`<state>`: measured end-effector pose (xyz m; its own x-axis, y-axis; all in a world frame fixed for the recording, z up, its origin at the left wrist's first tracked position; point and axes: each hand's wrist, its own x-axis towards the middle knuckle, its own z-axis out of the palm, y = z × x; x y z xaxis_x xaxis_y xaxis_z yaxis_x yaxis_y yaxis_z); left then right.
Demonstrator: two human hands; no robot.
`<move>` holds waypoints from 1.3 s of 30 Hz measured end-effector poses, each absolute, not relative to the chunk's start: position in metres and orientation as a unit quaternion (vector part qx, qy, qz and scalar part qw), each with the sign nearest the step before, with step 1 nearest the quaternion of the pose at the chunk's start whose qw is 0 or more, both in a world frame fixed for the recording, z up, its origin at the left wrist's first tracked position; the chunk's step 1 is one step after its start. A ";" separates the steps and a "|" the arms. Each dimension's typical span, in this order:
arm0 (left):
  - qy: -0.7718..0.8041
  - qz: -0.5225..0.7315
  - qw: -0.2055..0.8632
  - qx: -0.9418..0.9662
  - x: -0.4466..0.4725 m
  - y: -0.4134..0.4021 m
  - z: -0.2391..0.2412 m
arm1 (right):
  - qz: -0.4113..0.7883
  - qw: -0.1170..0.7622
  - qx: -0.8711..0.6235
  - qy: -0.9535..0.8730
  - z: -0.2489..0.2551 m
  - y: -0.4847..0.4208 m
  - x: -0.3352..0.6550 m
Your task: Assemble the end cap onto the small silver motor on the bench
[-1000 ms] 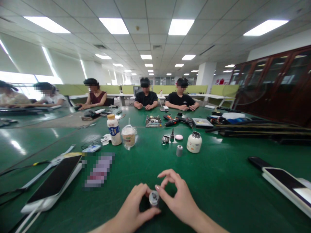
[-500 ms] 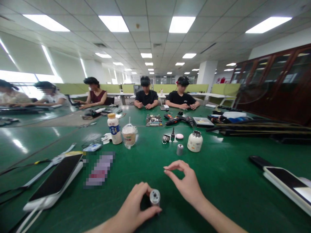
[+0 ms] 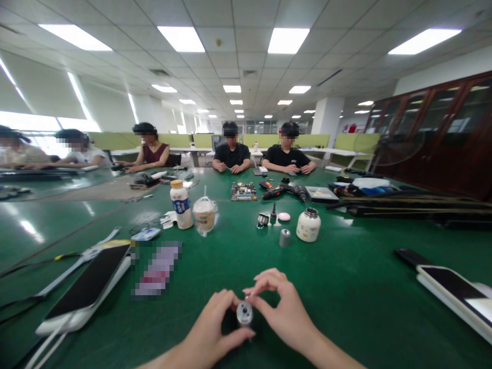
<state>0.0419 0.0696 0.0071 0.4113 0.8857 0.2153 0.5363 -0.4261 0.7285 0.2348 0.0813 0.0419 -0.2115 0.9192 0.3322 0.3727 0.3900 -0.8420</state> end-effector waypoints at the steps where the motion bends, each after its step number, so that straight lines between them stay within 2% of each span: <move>1: 0.450 0.299 0.286 0.791 0.042 0.070 0.007 | 0.317 0.421 -0.450 -0.720 0.044 0.077 0.232; 9: 0.443 0.301 0.278 0.797 0.042 0.069 0.008 | 0.276 0.371 -0.447 -0.765 0.044 0.070 0.229; 16: 0.449 0.310 0.269 0.793 0.042 0.068 0.010 | 0.217 0.481 -0.464 -0.711 0.039 0.070 0.232; 22: 0.447 0.317 0.271 0.792 0.042 0.068 0.008 | 0.266 0.415 -0.467 -0.734 0.035 0.071 0.232; 29: 0.409 0.385 0.221 0.798 0.036 0.064 0.015 | 0.412 0.408 -0.424 -0.696 0.016 0.078 0.236; 39: 0.422 0.423 0.244 0.764 0.041 0.070 0.023 | 0.326 0.331 -0.369 -0.805 0.012 0.073 0.242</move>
